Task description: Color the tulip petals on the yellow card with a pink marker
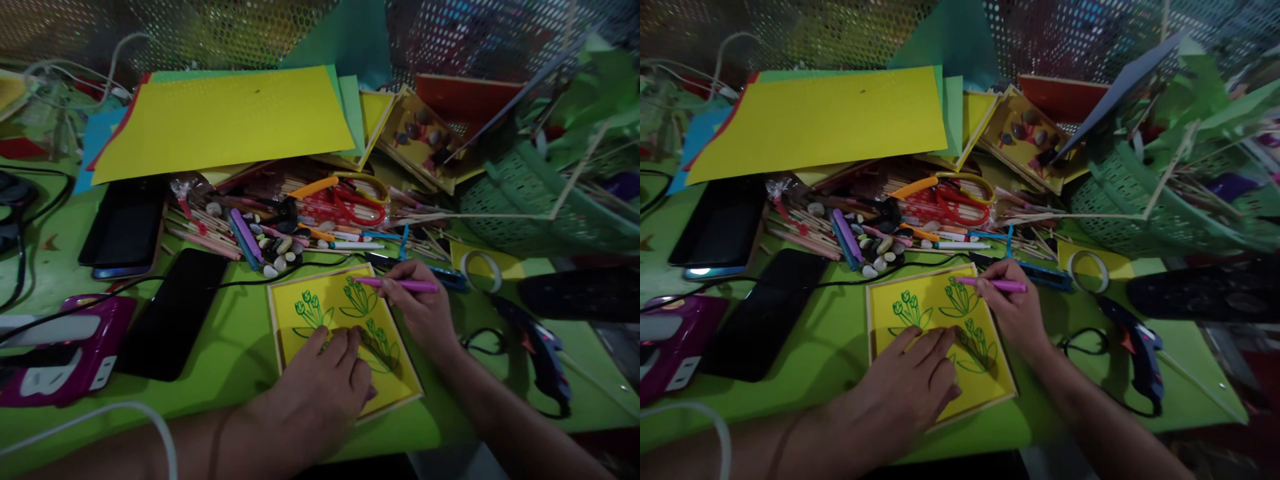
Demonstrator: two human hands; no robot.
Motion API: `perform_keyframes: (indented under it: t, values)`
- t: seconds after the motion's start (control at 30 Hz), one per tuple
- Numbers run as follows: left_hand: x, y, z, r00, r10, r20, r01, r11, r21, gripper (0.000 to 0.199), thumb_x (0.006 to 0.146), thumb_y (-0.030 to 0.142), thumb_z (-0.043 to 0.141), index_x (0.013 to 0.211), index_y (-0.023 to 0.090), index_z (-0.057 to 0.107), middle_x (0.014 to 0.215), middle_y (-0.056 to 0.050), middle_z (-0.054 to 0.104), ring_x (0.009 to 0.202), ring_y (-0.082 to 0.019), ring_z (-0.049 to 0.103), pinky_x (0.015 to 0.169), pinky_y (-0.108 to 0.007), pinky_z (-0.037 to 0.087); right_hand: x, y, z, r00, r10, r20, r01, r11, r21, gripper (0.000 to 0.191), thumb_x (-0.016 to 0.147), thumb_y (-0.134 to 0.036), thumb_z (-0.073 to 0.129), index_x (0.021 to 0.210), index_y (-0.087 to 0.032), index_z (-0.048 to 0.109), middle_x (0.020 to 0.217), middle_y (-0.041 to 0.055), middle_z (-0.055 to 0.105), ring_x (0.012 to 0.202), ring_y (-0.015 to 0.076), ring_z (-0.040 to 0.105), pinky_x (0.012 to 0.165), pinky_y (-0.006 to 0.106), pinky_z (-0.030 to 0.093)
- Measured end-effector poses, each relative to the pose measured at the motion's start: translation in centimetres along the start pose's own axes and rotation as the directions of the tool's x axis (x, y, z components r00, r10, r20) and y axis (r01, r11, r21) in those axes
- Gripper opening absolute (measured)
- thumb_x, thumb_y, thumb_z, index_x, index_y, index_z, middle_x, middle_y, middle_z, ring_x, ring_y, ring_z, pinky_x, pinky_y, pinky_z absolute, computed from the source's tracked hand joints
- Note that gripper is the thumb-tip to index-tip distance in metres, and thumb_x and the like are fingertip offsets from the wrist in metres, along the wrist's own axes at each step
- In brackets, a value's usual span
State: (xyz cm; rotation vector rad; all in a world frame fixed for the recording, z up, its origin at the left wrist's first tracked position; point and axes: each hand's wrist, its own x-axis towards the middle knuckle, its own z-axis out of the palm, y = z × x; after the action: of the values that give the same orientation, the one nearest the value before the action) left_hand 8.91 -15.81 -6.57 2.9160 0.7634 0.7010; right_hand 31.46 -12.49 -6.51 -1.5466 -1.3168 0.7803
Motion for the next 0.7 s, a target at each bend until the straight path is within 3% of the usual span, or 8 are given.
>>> perform_keyframes:
  t: [0.7]
  values:
    - [-0.17,0.12,-0.06,0.998,0.001,0.061,0.000,1.000,-0.016,0.027,0.107,0.037,0.057,0.091,0.016,0.063,0.122,-0.015,0.078,0.113,-0.025,0.070,0.096,-0.043,0.044,0.07,-0.07,0.17,1.000,0.007,0.006,-0.007,0.999,-0.039,0.015,0.089,-0.034,0.075,0.085,-0.025,0.063,0.073,-0.0005,0.066,0.066,0.0196,0.061,0.060,0.032,0.046]
